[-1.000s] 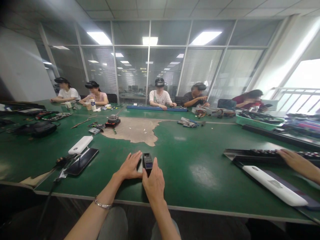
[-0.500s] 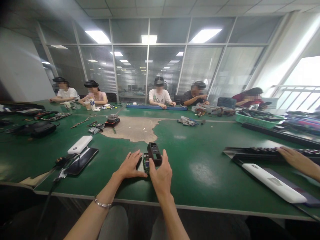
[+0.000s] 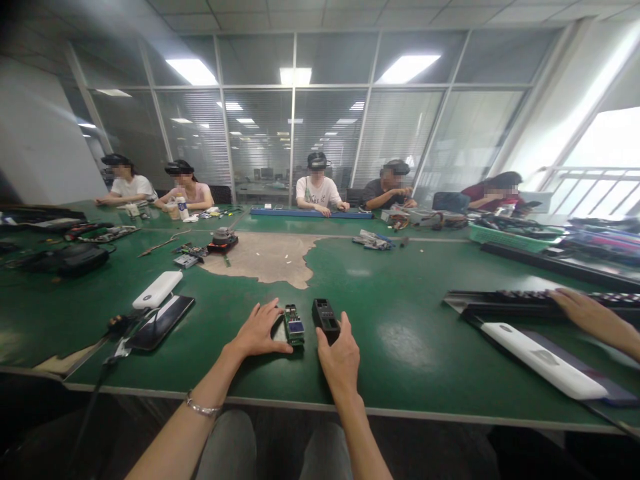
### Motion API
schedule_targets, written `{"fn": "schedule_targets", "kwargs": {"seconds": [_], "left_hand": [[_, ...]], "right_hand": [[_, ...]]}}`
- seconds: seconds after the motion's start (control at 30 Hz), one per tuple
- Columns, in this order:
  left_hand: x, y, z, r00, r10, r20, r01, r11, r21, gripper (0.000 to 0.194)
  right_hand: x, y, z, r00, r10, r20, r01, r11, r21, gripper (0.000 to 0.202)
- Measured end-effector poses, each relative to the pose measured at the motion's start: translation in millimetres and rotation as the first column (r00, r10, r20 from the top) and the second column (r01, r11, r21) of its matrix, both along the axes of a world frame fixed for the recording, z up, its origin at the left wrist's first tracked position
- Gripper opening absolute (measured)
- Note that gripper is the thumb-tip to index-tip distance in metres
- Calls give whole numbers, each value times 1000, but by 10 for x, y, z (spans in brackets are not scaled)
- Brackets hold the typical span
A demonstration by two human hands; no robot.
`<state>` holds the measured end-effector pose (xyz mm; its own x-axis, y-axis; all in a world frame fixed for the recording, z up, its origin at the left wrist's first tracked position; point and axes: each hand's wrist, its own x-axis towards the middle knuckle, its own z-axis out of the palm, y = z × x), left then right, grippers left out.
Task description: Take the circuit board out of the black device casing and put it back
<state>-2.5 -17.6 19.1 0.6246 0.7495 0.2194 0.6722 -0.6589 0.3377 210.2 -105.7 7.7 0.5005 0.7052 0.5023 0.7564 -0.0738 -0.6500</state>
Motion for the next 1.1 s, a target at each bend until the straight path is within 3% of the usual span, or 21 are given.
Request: {"fn": "schedule_targets", "kwargs": {"seconds": [0.27,0.7,1.1], "left_hand": [[8,-20,31,1000,-10,-13,10,1000,10,96],[12,-29,17,1000,-8,-11,8,1000,27,94],[10,-32,19,1000,-9,-20,10,999,39,93]], "right_hand": [[-13,-9,-68,997,-11,80,17,997,-70,73],[-4,-13,-144,982,-46,181,46,999,5,76],[-73,-80,-11,987,-57,150,70,994,-84,68]]}}
